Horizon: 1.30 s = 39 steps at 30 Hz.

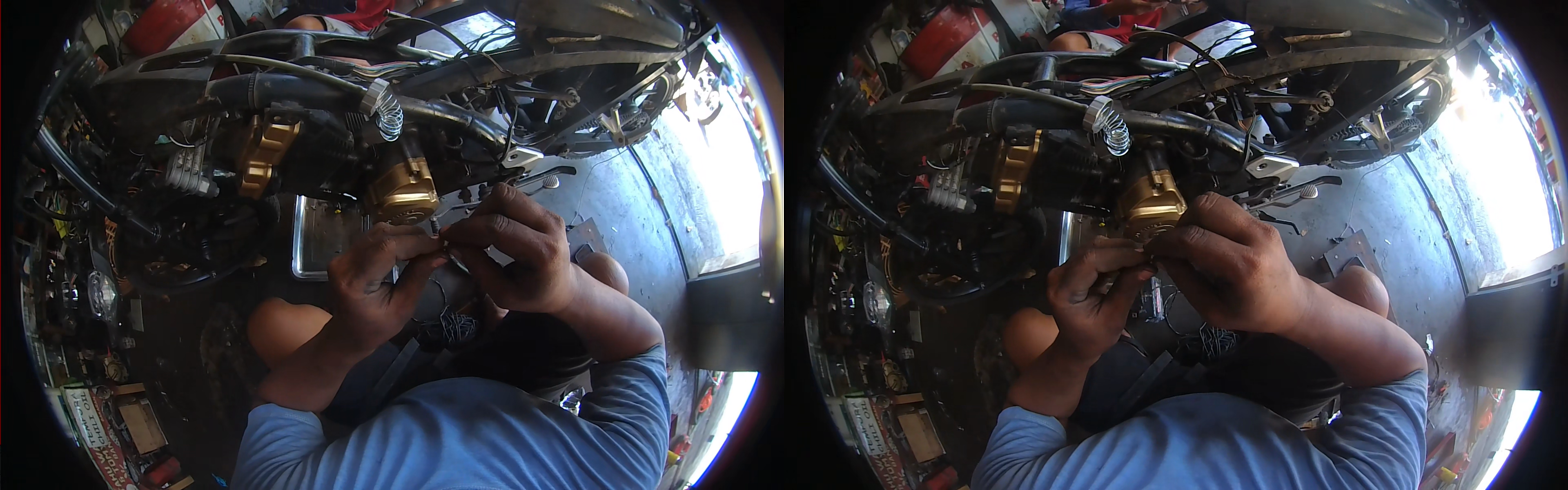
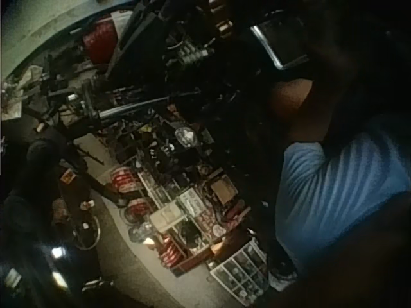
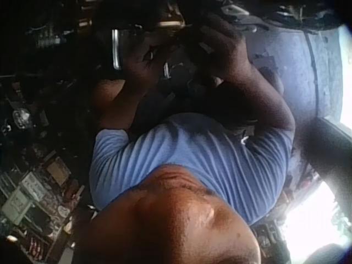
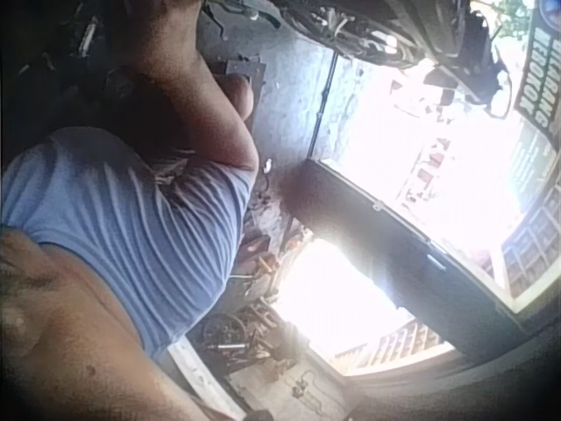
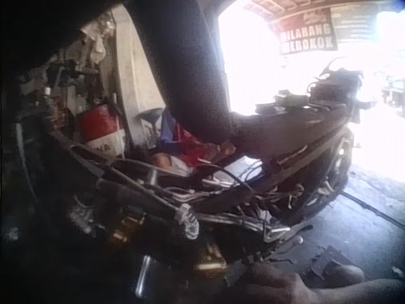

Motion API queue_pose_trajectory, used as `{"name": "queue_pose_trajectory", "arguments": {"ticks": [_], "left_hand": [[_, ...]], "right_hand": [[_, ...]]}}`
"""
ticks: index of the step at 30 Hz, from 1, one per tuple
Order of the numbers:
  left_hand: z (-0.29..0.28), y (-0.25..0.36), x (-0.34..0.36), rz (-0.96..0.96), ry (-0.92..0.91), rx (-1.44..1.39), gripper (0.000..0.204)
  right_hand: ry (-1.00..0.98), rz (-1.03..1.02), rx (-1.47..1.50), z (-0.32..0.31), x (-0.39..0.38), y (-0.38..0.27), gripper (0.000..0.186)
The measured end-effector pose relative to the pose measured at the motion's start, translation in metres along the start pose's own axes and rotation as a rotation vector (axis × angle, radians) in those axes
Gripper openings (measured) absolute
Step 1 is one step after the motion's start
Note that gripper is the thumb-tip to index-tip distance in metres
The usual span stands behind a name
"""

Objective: Repairing or modifying the electrical wiring of a motorcycle engine.

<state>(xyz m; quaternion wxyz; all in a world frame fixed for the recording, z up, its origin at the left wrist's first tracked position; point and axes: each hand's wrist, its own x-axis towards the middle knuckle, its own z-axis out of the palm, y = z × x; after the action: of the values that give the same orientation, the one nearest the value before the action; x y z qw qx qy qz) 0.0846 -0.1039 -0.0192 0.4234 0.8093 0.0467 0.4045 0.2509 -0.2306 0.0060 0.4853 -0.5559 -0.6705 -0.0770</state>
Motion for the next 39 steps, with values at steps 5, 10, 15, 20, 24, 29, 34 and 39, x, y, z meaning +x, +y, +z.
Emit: {"name": "queue_pose_trajectory", "arguments": {"ticks": [5,10,15,20,24,29,34,39], "left_hand": [[0.004,-0.006,-0.008,-0.058,0.036,-0.142,0.024],[0.003,-0.007,-0.007,-0.087,0.011,-0.185,0.03],[0.001,0.003,0.003,-0.233,-0.128,-0.348,0.021],[-0.002,0.001,-0.001,-0.236,-0.105,-0.258,0.012],[-0.007,0.001,0.0,-0.145,-0.043,-0.08,0.005],[-0.01,-0.005,0.004,-0.048,-0.05,-0.006,0.007],[-0.014,-0.005,0.008,0.007,-0.07,0.043,0.007],[-0.017,-0.004,0.006,-0.106,-0.055,-0.001,0.007]], "right_hand": [[-0.052,0.062,0.033,-0.001,-0.001,-0.002,0.026],[-0.055,0.039,0.029,-0.003,-0.001,0.0,0.027],[-0.016,-0.034,0.03,-0.002,0.0,0.0,0.03],[-0.025,-0.018,0.05,-0.001,-0.001,-0.001,0.03],[-0.165,0.289,0.164,-0.006,-0.004,0.004,0.033],[-0.407,0.624,0.504,-0.001,-0.009,0.021,0.04],[-0.365,0.694,0.792,-0.003,-0.002,0.015,0.037],[-0.34,0.803,0.929,-0.005,0.002,0.014,0.042]]}}
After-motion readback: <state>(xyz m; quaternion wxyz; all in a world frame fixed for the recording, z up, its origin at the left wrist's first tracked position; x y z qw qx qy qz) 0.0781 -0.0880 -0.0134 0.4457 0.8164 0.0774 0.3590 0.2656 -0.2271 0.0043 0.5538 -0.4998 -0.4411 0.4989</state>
